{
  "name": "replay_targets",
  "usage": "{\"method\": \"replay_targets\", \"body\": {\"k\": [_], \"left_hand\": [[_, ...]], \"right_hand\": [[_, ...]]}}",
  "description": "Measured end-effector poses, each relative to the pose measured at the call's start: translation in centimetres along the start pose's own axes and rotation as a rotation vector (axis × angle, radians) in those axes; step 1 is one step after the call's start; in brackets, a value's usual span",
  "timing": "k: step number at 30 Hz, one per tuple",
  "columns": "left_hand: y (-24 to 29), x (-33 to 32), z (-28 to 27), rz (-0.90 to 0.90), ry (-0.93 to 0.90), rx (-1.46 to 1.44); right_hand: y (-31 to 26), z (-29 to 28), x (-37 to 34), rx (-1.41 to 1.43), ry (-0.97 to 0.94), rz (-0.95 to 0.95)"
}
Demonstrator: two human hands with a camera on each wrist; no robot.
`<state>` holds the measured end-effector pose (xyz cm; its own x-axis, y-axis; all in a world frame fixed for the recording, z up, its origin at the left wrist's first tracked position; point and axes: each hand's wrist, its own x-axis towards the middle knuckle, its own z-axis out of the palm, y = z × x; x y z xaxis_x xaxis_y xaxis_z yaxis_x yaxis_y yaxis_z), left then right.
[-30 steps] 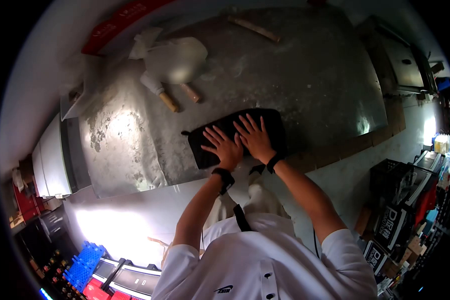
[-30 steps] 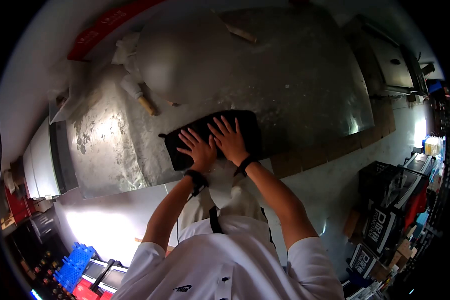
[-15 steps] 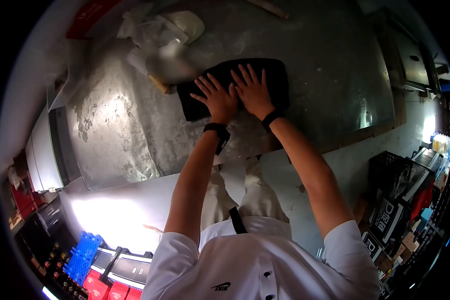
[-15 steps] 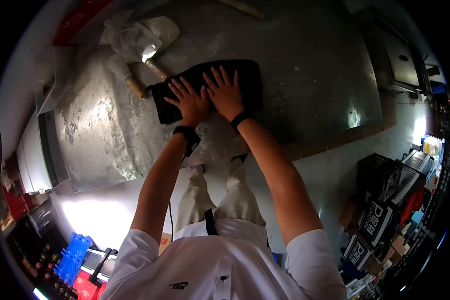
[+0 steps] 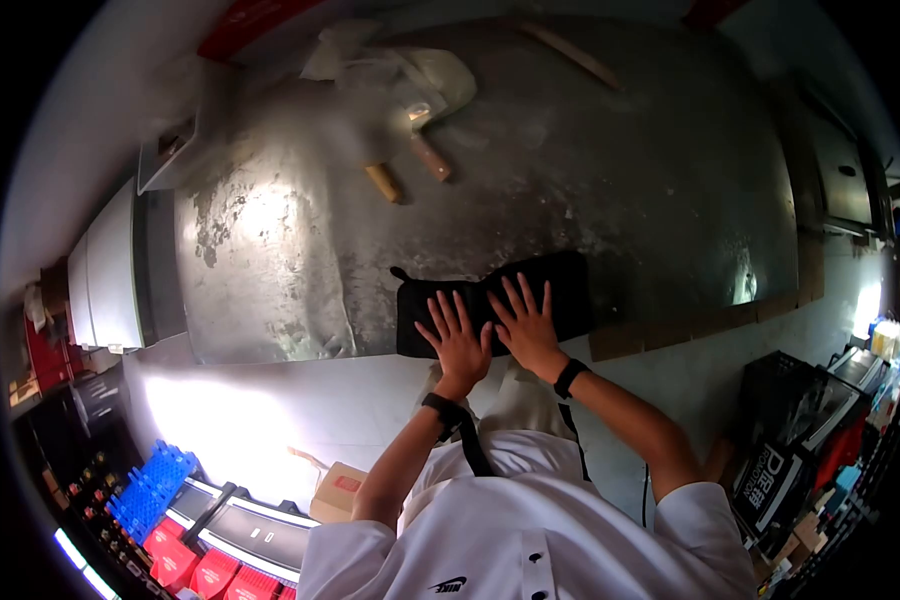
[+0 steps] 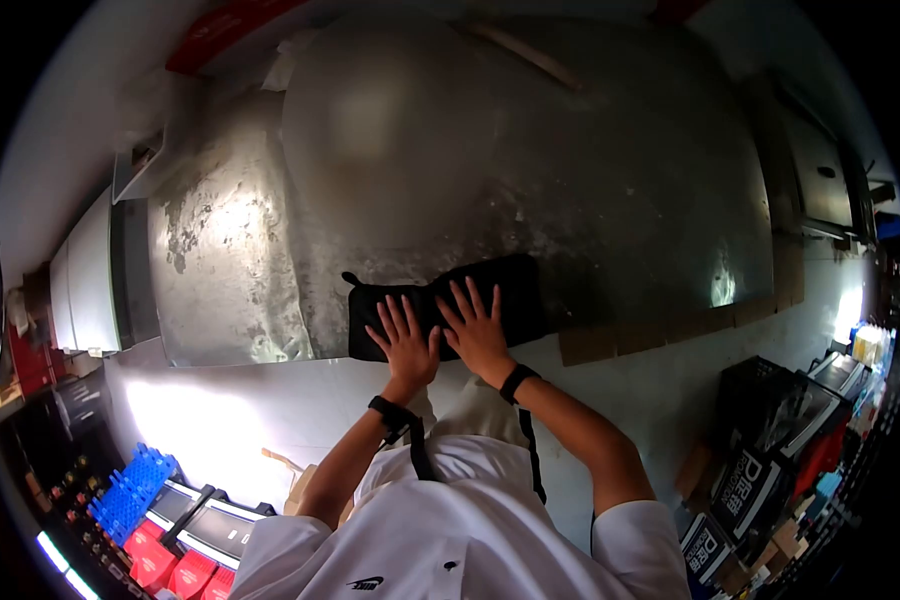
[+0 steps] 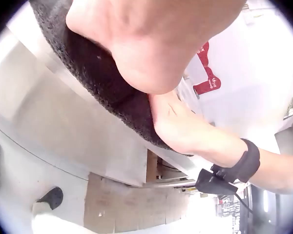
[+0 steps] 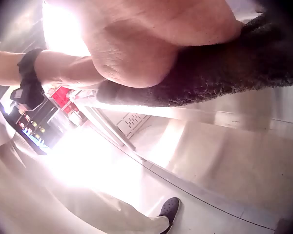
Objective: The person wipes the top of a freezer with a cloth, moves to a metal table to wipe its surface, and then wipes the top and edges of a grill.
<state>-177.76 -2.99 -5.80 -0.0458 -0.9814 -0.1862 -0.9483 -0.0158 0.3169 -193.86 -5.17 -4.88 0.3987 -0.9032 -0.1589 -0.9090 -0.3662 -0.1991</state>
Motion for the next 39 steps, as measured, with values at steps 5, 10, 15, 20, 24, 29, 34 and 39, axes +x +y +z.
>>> {"method": "replay_targets", "body": {"k": [5, 10, 15, 20, 24, 29, 34, 39], "left_hand": [[0.0, 4.0, -0.5, 0.026, 0.087, 0.004], [-0.9, 12.9, -0.6, 0.021, 0.242, 0.023], [-0.8, 17.2, -0.8, -0.035, 0.296, 0.005], [-1.5, 16.3, -0.7, 0.017, 0.344, 0.033], [-2.7, 9.9, -1.3, 0.093, 0.177, 0.033], [-5.0, -1.3, -1.1, 0.114, 0.029, 0.035], [-6.3, -2.3, -2.4, 0.109, -0.046, 0.052], [-8.1, 1.1, -2.5, 0.092, 0.067, 0.12]], "right_hand": [[0.3, -0.2, 3.2, 0.059, 0.083, 0.002], [1.7, -0.7, 11.2, 0.035, 0.253, 0.055], [3.0, -0.3, 15.9, -0.093, 0.341, 0.06], [2.5, -0.6, 14.7, -0.119, 0.353, 0.063], [0.0, -0.5, 8.6, -0.091, 0.204, 0.009], [-4.7, 1.2, 0.4, 0.048, 0.059, -0.044], [-7.6, 2.4, 0.1, 0.051, 0.052, -0.009], [-8.5, 1.4, 4.3, 0.091, 0.09, -0.003]]}}
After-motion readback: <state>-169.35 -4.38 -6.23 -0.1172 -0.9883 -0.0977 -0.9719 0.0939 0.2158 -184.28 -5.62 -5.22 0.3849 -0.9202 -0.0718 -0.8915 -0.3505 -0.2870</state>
